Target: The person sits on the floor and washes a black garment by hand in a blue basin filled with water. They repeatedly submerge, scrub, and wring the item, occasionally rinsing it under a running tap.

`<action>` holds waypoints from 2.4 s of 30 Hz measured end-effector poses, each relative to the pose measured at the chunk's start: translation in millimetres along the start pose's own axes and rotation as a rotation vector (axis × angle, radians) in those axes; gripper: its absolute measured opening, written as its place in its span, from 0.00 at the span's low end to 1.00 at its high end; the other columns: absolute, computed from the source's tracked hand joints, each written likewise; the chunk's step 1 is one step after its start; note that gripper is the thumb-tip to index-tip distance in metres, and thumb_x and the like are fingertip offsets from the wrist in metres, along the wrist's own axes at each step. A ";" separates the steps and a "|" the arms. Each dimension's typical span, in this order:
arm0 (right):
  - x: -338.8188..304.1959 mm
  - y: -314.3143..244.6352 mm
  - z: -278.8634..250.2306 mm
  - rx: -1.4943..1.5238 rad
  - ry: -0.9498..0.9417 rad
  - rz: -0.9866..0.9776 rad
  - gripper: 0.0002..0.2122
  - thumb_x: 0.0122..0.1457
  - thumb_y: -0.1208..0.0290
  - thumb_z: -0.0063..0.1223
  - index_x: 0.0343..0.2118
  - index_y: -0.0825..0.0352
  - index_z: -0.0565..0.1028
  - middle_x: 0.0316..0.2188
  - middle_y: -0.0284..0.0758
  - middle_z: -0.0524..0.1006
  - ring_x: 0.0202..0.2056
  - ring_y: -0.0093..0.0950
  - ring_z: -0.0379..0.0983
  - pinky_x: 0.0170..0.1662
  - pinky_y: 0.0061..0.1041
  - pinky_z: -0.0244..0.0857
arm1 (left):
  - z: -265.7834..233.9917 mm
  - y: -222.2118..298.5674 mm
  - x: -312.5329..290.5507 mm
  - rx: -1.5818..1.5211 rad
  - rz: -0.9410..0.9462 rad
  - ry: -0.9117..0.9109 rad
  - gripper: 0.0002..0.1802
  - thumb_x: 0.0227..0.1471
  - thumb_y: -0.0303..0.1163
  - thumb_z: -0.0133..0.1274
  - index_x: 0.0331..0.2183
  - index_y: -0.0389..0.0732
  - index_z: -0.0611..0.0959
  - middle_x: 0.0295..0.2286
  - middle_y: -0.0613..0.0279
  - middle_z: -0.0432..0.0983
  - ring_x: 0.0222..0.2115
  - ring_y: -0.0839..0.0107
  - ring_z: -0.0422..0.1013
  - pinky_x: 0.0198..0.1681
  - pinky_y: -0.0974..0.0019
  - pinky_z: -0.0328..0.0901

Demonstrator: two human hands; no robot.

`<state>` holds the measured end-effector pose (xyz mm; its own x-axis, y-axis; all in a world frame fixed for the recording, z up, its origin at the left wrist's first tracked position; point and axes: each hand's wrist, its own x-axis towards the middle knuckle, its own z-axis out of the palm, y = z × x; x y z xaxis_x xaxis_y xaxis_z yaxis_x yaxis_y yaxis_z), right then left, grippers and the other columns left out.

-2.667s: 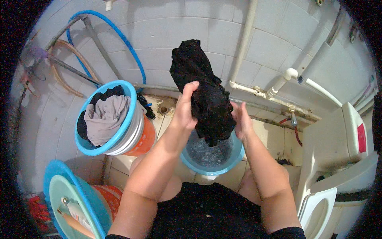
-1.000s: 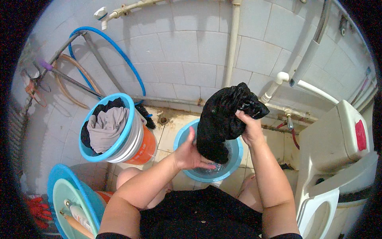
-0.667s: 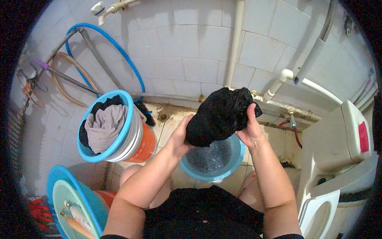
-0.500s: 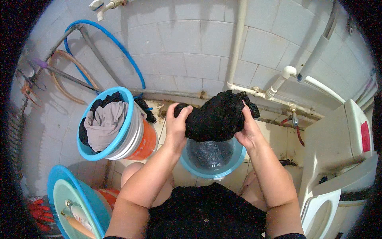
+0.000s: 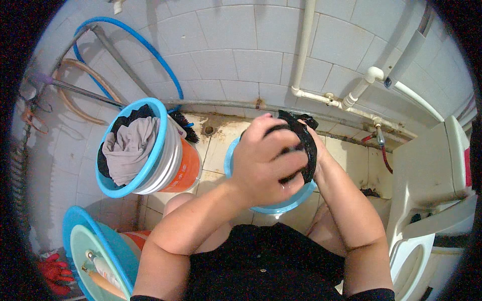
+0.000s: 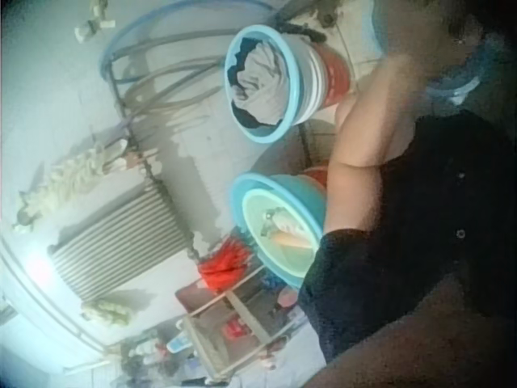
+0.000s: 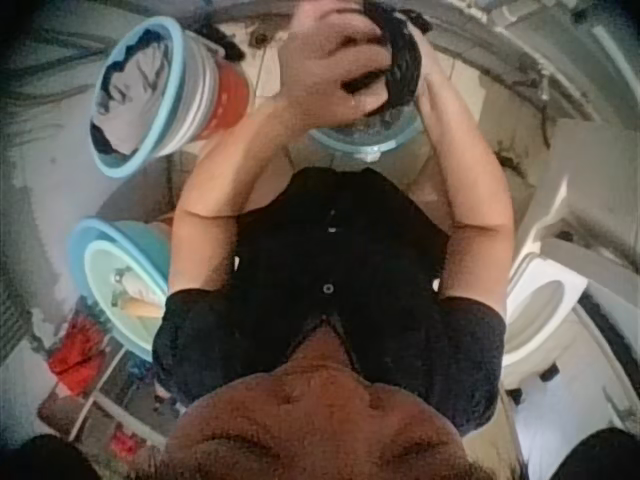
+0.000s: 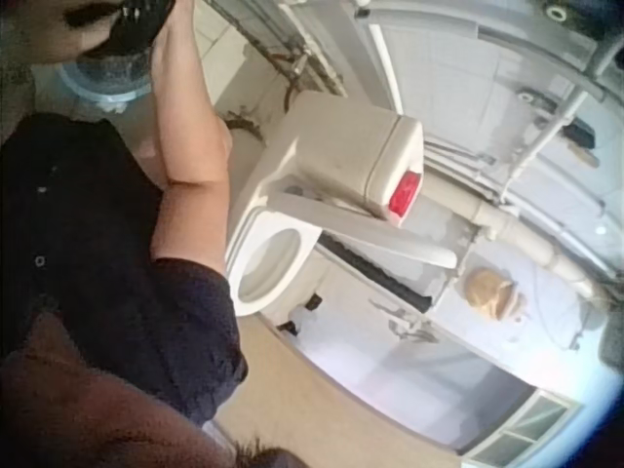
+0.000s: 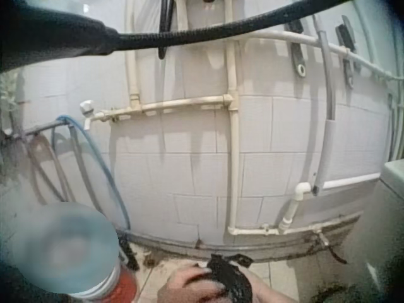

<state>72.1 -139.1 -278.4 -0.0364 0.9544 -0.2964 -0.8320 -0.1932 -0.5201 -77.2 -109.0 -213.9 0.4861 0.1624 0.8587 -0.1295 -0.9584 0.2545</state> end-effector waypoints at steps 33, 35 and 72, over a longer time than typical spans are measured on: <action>3.1 82.6 -236.6 -0.732 1.015 0.108 0.30 0.47 0.60 0.54 0.47 0.79 0.62 0.38 0.48 0.72 0.35 0.39 0.71 0.35 0.43 0.65 | -96.9 -61.2 4.6 0.340 -0.126 0.429 0.12 0.23 0.24 0.54 0.21 0.41 0.75 0.27 0.59 0.68 0.27 0.61 0.64 0.29 0.63 0.61; 8.1 109.5 -310.7 -0.751 1.116 0.280 0.30 0.48 0.57 0.52 0.48 0.76 0.62 0.40 0.47 0.71 0.35 0.39 0.71 0.34 0.41 0.64 | -97.4 -58.1 2.1 0.328 -0.138 0.415 0.12 0.23 0.25 0.54 0.21 0.42 0.76 0.27 0.61 0.68 0.28 0.61 0.65 0.30 0.63 0.62; 84.1 96.5 -51.5 -0.864 0.635 -0.258 0.09 0.50 0.68 0.54 0.22 0.67 0.69 0.17 0.31 0.69 0.17 0.21 0.64 0.20 0.21 0.58 | -170.8 -87.7 -24.5 0.463 -0.317 0.682 0.12 0.26 0.25 0.55 0.22 0.43 0.75 0.29 0.62 0.67 0.30 0.61 0.64 0.32 0.63 0.62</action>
<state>17.3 -89.2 -394.8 0.5800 0.7461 -0.3269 -0.0969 -0.3353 -0.9371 -225.4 11.3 -181.3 -0.2015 0.3995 0.8943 0.3587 -0.8195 0.4469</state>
